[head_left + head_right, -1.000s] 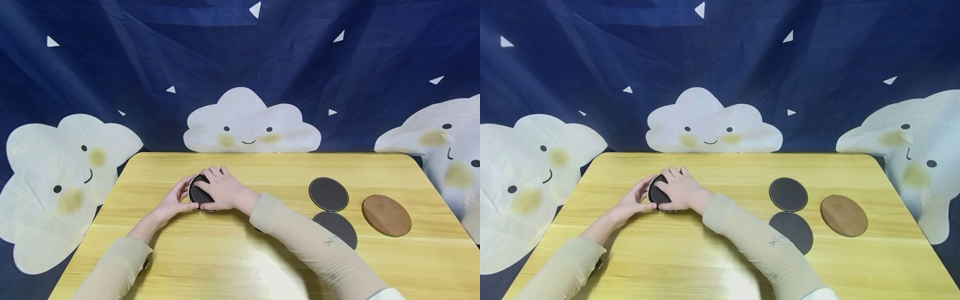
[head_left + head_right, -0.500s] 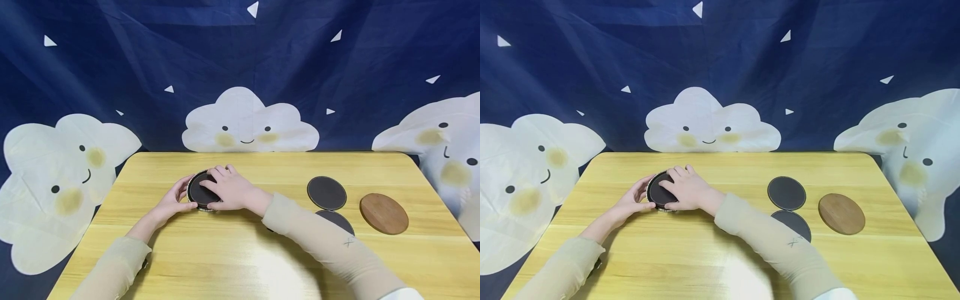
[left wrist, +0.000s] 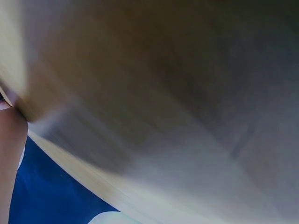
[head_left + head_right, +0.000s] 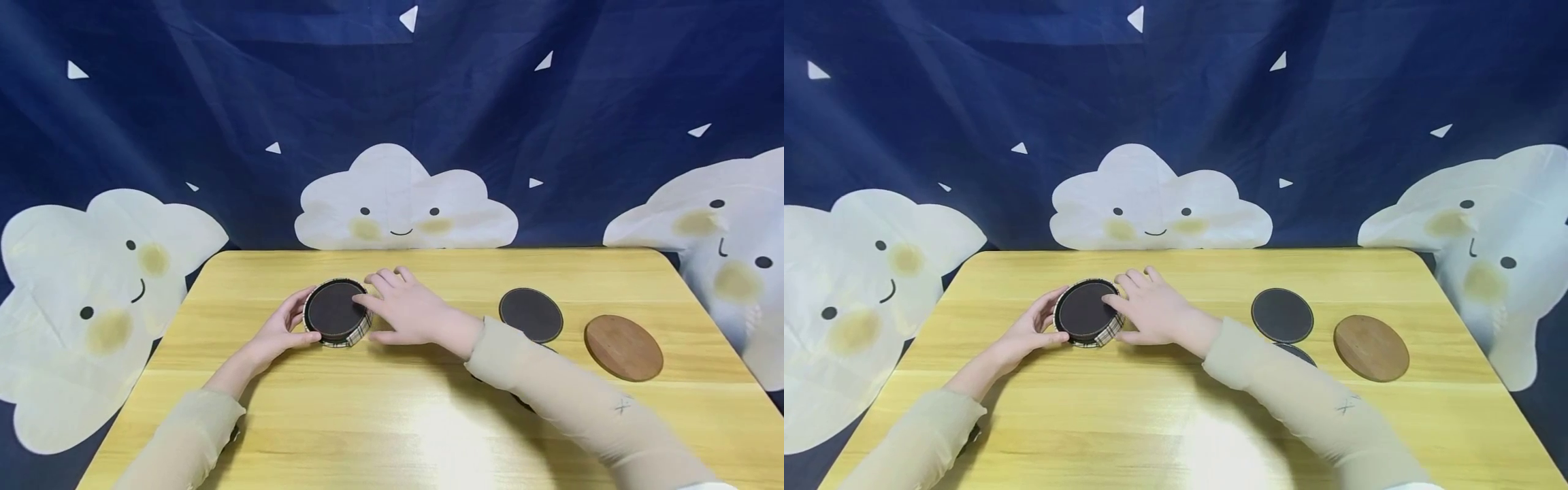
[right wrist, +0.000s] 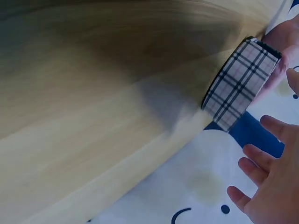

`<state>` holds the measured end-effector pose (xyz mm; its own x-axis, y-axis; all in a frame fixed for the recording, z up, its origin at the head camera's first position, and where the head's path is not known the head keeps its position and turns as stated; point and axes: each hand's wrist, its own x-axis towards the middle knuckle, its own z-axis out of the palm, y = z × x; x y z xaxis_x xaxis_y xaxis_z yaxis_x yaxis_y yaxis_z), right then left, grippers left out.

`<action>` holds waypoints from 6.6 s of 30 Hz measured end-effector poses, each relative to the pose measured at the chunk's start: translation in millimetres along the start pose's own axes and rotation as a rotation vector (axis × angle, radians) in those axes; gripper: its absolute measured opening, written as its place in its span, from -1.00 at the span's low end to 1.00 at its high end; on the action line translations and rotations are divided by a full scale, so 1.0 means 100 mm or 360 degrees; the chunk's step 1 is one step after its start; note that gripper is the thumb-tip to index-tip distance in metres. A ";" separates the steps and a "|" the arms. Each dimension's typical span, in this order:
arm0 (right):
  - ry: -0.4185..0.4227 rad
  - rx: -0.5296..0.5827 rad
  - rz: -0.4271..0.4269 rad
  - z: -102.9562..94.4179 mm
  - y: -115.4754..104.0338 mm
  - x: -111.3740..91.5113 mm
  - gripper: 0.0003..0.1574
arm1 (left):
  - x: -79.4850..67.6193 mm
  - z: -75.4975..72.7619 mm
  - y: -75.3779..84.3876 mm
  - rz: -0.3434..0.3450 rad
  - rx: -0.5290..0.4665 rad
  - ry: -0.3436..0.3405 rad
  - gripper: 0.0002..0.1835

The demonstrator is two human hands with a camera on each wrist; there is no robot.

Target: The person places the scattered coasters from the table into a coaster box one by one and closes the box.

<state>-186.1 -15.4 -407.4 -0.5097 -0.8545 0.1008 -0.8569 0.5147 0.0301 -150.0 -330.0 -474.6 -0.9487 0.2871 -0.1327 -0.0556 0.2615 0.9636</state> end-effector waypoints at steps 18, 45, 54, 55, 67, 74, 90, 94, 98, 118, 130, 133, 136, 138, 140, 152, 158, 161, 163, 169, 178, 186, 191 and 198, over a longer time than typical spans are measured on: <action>0.0055 -0.0068 0.0043 0.09 0.31 -0.65 -0.08 | -0.02 0.01 -0.02 0.0010 -0.0005 0.0017 0.05; 0.0116 0.0020 0.0389 0.10 0.80 -1.54 -0.12 | -0.02 0.00 -0.01 0.0032 0.0000 0.0019 0.05; 0.0078 0.0060 0.0512 0.15 0.95 -1.75 -0.13 | -0.02 0.00 -0.02 0.0035 0.0007 0.0017 0.05; 0.0068 0.0066 0.0528 0.16 0.96 -1.77 -0.13 | -0.02 0.00 -0.02 0.0035 0.0007 0.0017 0.05; 0.0000 0.0076 0.0620 0.26 1.03 -1.95 -0.21 | -0.01 0.00 -0.02 0.0027 0.0004 0.0003 0.05; -0.0068 0.0083 0.0652 0.29 1.04 -1.98 -0.17 | -0.01 0.01 -0.03 0.0031 0.0007 0.0012 0.05; -0.0091 0.0116 0.0710 0.35 1.03 -2.00 -0.14 | -0.01 0.01 -0.02 0.0028 -0.0006 -0.0004 0.04; -0.0099 0.0133 0.0711 0.34 1.03 -1.99 -0.14 | -0.01 0.01 -0.02 0.0026 -0.0003 0.0000 0.04; -0.0105 0.0156 0.0719 0.33 1.03 -1.98 -0.15 | -0.01 0.00 -0.01 0.0021 0.0005 0.0004 0.04; -0.0100 0.0165 0.0743 0.33 1.04 -1.93 -0.17 | -0.01 0.01 0.00 0.0013 0.0011 -0.0002 0.04; -0.0101 0.0138 0.0707 0.25 1.07 -1.79 -0.21 | -0.01 0.01 -0.01 0.0012 -0.0006 0.0008 0.05; -0.0102 0.0139 0.0688 0.24 1.07 -1.73 -0.20 | -0.01 0.01 -0.02 0.0015 -0.0002 0.0004 0.05; -0.0102 0.0150 0.0674 0.23 1.05 -1.66 -0.21 | -0.01 0.01 -0.01 0.0014 0.0000 0.0004 0.05; -0.0095 0.0155 0.0665 0.23 1.04 -1.61 -0.22 | -0.01 0.01 0.00 0.0009 0.0000 0.0005 0.05; -0.0084 0.0161 0.0652 0.23 1.02 -1.56 -0.22 | -0.02 0.02 0.01 0.0004 -0.0002 0.0007 0.05; -0.0028 0.0143 0.0550 0.21 0.92 -1.24 -0.15 | -0.01 0.02 0.00 0.0003 -0.0013 0.0018 0.06; -0.0013 0.0139 0.0491 0.18 0.84 -1.03 -0.13 | -0.02 0.01 0.00 0.0008 0.0000 0.0018 0.05; -0.0020 0.0139 0.0465 0.18 0.79 -0.91 -0.12 | -0.02 0.01 0.00 0.0008 0.0006 0.0010 0.05; -0.0026 0.0139 0.0449 0.18 0.77 -0.83 -0.11 | -0.02 0.01 0.00 0.0010 0.0010 0.0007 0.05; -0.0045 0.0143 0.0411 0.17 0.68 -0.60 -0.11 | -0.02 0.01 0.00 0.0008 0.0006 0.0007 0.05; -0.0021 0.0136 0.0332 0.12 0.51 -0.27 -0.09 | -0.02 0.01 0.00 -0.0006 0.0003 0.0011 0.05; -0.0020 0.0091 0.0256 0.04 0.34 0.00 -0.07 | -0.02 0.01 -0.02 -0.0005 0.0008 0.0015 0.05; -0.0037 0.0061 0.0208 0.03 0.26 0.13 -0.08 | -0.03 0.01 -0.02 -0.0001 0.0012 0.0016 0.05; -0.0004 0.0018 0.0146 0.07 0.17 0.31 -0.03 | -0.03 0.01 -0.04 -0.0009 0.0000 0.0020 0.05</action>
<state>-216.6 -33.5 -411.0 -0.5863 -0.8039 0.1004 -0.8073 0.5900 0.0098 -146.5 -331.3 -478.4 -0.9522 0.2741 -0.1351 -0.0609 0.2631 0.9629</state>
